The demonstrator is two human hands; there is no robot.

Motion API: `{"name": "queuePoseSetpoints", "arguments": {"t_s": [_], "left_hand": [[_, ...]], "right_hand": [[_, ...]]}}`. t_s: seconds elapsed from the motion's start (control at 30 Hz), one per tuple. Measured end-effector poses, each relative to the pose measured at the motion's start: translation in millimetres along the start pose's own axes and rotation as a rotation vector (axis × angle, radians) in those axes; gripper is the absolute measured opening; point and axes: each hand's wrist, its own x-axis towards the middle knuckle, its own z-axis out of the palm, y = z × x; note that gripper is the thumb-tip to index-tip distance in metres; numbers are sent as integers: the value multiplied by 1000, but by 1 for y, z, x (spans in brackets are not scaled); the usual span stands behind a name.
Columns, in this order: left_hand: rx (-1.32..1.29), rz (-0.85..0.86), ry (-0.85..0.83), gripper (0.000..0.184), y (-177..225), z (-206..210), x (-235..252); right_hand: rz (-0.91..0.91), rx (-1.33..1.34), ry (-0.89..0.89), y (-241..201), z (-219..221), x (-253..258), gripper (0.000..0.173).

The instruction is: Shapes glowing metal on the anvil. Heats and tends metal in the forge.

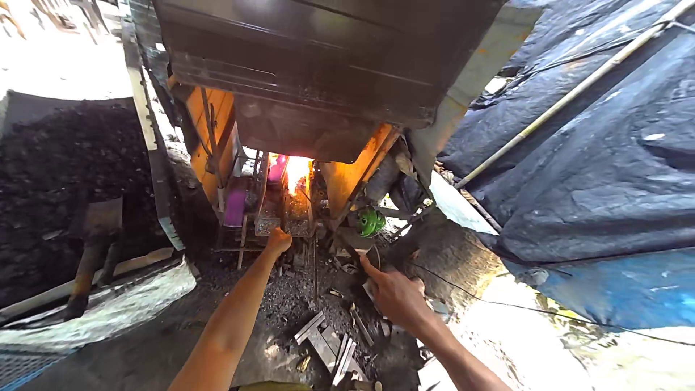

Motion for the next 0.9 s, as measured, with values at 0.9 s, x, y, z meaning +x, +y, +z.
{"name": "queuePoseSetpoints", "arguments": {"t_s": [0.9], "left_hand": [[-375, -125, -81, 43, -30, -40, -36]], "right_hand": [[16, 623, 194, -76, 45, 141, 53]]}}
